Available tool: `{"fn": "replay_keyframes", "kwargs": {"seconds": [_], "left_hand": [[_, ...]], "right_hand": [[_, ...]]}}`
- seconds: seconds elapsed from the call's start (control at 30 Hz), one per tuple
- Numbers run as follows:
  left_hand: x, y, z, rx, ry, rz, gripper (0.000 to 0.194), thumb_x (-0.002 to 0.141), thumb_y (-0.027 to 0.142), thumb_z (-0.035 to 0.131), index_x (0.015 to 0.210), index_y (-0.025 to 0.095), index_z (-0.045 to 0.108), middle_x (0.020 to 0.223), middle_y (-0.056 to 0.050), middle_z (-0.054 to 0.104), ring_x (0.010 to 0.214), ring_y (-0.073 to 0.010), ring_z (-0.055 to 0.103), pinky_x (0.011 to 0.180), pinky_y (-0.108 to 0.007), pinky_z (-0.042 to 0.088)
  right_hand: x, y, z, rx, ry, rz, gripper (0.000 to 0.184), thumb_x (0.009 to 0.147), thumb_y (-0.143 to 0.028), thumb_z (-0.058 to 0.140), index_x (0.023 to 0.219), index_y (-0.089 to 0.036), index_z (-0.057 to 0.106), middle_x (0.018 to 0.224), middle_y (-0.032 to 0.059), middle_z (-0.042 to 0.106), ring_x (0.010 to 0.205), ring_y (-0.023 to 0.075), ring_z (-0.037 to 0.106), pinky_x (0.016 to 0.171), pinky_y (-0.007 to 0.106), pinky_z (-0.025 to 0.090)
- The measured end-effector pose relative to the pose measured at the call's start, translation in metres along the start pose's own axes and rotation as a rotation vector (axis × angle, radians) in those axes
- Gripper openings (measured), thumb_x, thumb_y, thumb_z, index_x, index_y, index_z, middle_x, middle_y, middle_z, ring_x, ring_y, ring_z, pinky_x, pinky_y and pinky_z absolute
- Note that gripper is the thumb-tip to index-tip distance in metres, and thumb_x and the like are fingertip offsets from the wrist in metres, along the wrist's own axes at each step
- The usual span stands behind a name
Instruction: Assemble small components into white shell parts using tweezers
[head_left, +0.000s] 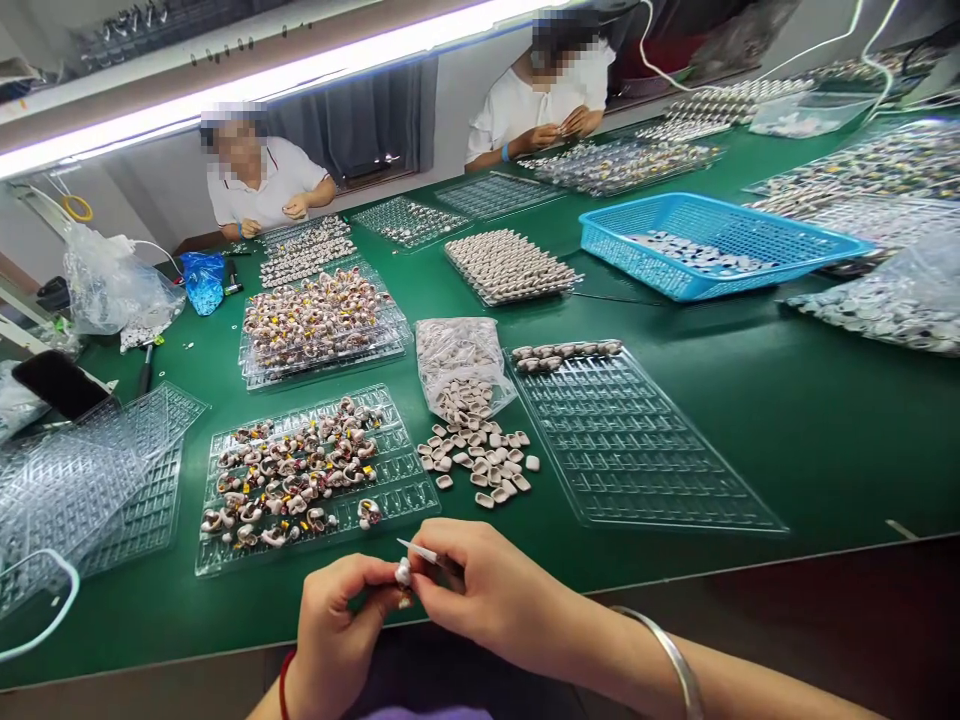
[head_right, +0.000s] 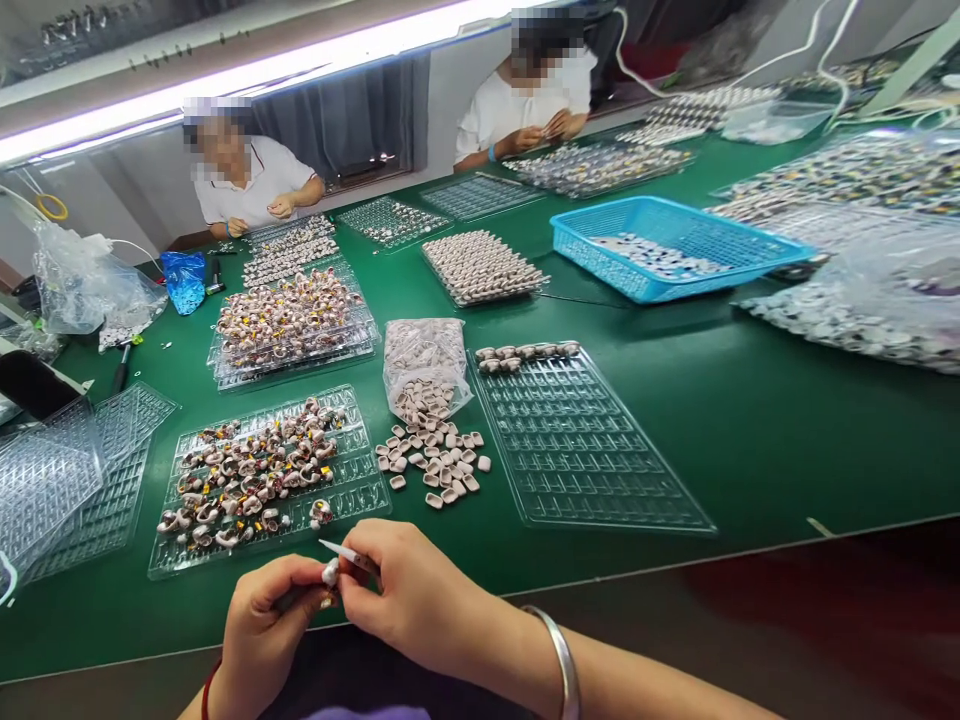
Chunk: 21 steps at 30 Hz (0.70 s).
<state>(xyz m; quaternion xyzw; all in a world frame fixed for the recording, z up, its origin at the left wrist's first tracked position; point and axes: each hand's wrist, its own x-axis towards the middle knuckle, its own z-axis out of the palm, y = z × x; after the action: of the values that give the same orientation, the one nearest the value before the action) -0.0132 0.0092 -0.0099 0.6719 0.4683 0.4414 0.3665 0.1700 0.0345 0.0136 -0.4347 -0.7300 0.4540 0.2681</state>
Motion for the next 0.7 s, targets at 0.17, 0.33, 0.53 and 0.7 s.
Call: {"fn": "replay_keyframes", "kwargs": {"seconds": [0.17, 0.33, 0.53, 0.7], "left_hand": [[-0.0007, -0.0008, -0.0008, 0.003, -0.008, 0.013, 0.012, 0.076, 0.01, 0.071, 0.077, 0.02, 0.076, 0.068, -0.001, 0.078, 0.056, -0.0152, 0.07, 0.056, -0.018, 0.056], [-0.0015, -0.0004, -0.0002, 0.064, 0.016, 0.077, 0.011, 0.078, 0.012, 0.07, 0.077, 0.021, 0.076, 0.066, -0.001, 0.077, 0.055, -0.0146, 0.069, 0.055, -0.018, 0.055], [-0.0013, -0.001, -0.0017, 0.049, -0.015, 0.001, 0.006, 0.079, 0.019, 0.072, 0.08, 0.021, 0.077, 0.069, -0.003, 0.077, 0.059, -0.0169, 0.07, 0.059, -0.021, 0.056], [0.001, 0.0005, -0.002, -0.026, -0.146, -0.118, 0.037, 0.059, 0.032, 0.088, 0.092, 0.019, 0.077, 0.081, -0.006, 0.079, 0.07, -0.0211, 0.071, 0.067, -0.025, 0.057]], "right_hand": [[-0.001, 0.0029, 0.0036, -0.043, -0.005, -0.033, 0.014, 0.077, -0.012, 0.054, 0.064, -0.016, 0.053, 0.062, -0.0028, 0.049, 0.057, 0.0105, 0.044, 0.053, 0.022, 0.031], [-0.0014, 0.002, 0.0049, 0.063, -0.028, 0.013, 0.015, 0.077, -0.013, 0.052, 0.062, -0.016, 0.053, 0.059, -0.0042, 0.046, 0.055, 0.0094, 0.04, 0.051, 0.021, 0.03], [0.0045, 0.0058, 0.0044, 0.252, -0.05, 0.139, 0.011, 0.072, -0.012, 0.056, 0.066, -0.018, 0.048, 0.057, -0.0074, 0.043, 0.053, 0.0082, 0.035, 0.048, 0.019, 0.028], [0.0067, 0.0096, 0.0037, 0.306, 0.002, 0.067, 0.014, 0.069, -0.006, 0.053, 0.076, -0.019, 0.053, 0.063, -0.0071, 0.047, 0.057, 0.0091, 0.039, 0.052, 0.019, 0.031]]}}
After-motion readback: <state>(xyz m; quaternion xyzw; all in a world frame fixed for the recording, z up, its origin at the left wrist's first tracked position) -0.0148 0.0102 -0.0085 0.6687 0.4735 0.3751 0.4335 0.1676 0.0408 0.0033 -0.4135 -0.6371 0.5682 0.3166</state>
